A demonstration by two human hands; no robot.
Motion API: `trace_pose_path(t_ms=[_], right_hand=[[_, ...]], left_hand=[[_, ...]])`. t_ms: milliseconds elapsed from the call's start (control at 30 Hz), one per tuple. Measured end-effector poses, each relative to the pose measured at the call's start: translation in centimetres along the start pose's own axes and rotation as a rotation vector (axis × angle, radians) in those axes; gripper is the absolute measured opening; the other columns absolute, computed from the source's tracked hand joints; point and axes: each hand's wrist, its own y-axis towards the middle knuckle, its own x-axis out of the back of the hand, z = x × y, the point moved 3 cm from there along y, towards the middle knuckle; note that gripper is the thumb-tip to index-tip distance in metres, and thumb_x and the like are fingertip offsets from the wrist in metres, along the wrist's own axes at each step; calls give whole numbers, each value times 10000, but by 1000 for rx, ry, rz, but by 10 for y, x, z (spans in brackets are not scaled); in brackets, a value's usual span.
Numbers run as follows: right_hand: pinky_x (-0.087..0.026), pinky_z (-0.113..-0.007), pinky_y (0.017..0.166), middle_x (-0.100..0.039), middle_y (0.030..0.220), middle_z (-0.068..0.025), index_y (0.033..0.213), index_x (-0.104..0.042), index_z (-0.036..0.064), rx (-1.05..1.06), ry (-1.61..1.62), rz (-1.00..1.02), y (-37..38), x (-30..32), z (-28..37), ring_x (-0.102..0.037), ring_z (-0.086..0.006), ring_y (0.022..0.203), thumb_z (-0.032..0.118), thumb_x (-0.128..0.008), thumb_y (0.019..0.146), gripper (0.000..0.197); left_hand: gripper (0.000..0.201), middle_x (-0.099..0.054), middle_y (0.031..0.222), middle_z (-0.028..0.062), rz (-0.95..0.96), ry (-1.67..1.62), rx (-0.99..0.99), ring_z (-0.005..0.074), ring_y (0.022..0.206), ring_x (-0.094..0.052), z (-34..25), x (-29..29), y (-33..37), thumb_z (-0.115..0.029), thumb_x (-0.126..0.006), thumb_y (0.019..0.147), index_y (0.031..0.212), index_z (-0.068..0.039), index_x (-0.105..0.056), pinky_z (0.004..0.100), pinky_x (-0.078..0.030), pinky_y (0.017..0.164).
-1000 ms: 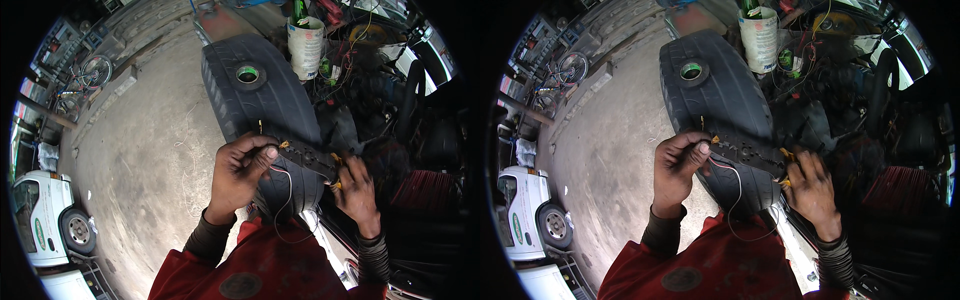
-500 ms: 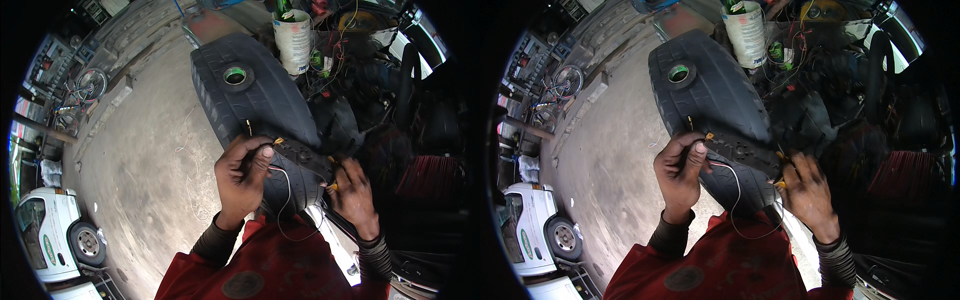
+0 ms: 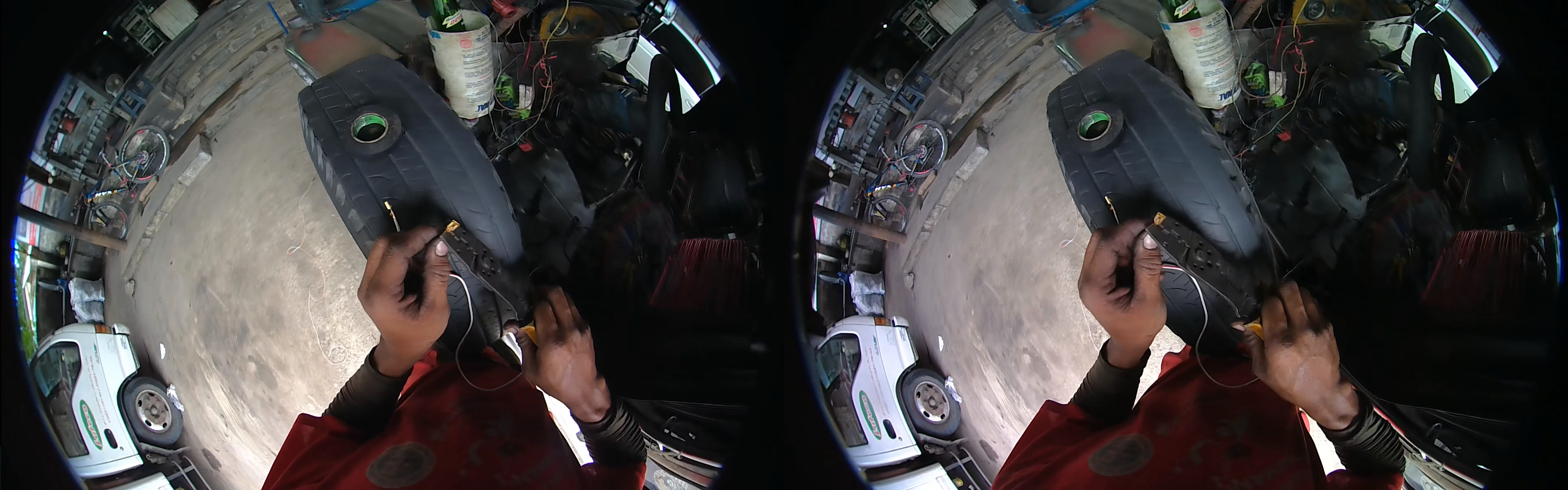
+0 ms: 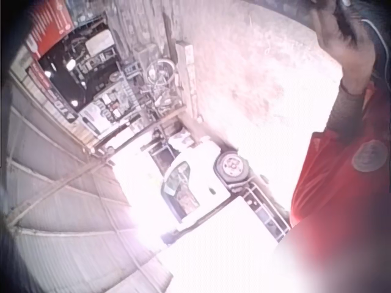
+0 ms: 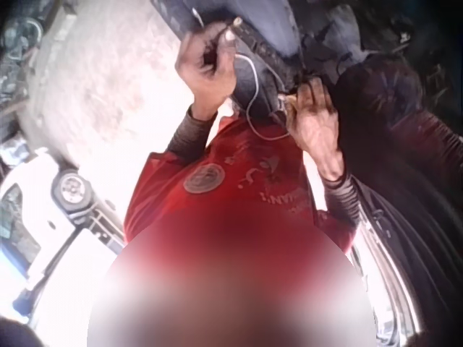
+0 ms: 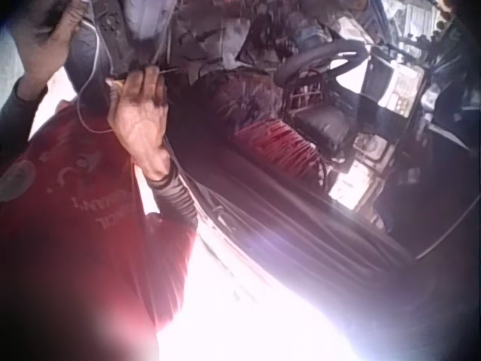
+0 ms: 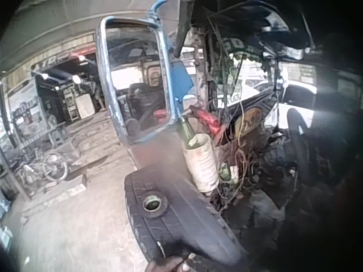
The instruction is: The person works on the vehicle's electrical system, stripping wire insulation with pliers, twisting exposed conductors, and inserting connectors into the wiring harness near the steering column. The person uses pliers and connectors to join wires and reorganize the harness.
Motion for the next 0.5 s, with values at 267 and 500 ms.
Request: trace_pose_path(t_ms=[267, 500], right_hand=[[-347, -639, 1135, -392, 1579, -251, 1235, -605, -67, 98, -301, -239, 26, 2, -11, -419, -470, 1424, 47, -707, 712, 545], [-308, -591, 1202, -360, 1584, -277, 1282, -565, -94, 149, -227, -194, 33, -1, -2, -371, -470, 1465, -66, -667, 699, 592]], left_hand=[[143, -620, 896, 43, 183, -180, 80, 74, 668, -551, -2, 11, 8, -16, -718, 943, 1081, 17, -713, 228, -427, 610], [135, -613, 889, 50, 110, -254, 132, 93, 707, -562, 0, 7, 1, 30, -703, 910, 1044, 22, -700, 228, -429, 638]])
